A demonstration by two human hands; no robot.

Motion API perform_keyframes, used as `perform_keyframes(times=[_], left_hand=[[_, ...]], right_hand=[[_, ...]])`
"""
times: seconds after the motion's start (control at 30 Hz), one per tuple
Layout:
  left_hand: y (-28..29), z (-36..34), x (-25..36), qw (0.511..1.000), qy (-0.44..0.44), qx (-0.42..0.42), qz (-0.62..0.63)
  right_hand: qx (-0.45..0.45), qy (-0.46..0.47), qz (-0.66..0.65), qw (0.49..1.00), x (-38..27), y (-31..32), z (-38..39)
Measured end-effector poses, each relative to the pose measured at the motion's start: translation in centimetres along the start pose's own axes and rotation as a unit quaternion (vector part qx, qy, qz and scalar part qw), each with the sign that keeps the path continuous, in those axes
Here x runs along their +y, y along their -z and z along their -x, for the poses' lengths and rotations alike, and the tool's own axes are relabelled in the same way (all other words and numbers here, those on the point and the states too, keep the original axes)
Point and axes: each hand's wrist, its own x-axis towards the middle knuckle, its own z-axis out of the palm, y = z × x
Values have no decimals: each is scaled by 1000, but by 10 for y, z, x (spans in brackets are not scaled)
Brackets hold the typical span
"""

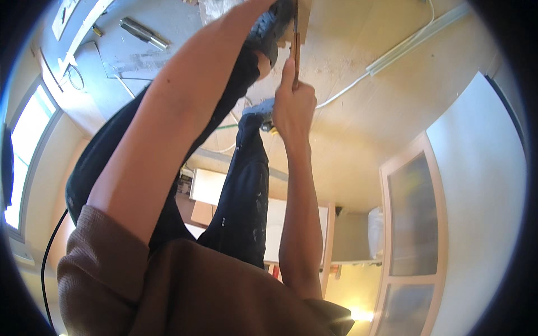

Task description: The person uses a hand saw to cut a small piece of wood placed on the floor. They hold the wood steady with their left hand and saw with their right hand, repeating the motion until the cut is complete.

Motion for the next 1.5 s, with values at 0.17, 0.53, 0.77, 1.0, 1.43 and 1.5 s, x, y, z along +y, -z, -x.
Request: perform_keyframes(times=[0.17, 0.53, 0.77, 1.0, 1.43, 1.5], left_hand=[[2, -4, -17, 999, -9, 35, -20], [-2, 8, 8, 996, -30, 57, -64], [22, 5, 10, 998, 47, -52, -3], [15, 20, 15, 998, 18, -23, -52], [296, 91, 22, 953, -163, -64, -249], [294, 151, 64, 954, -215, -105, -183]], right_hand=[[-68, -56, -48, 995, 23, 34, 50], [-19, -35, 13, 999, -15, 17, 3], [11, 13, -35, 999, 31, -17, -3], [25, 72, -41, 996, 42, -16, 1], [3, 149, -26, 989, 62, -61, -27], [97, 138, -48, 985, 94, -59, -69]])
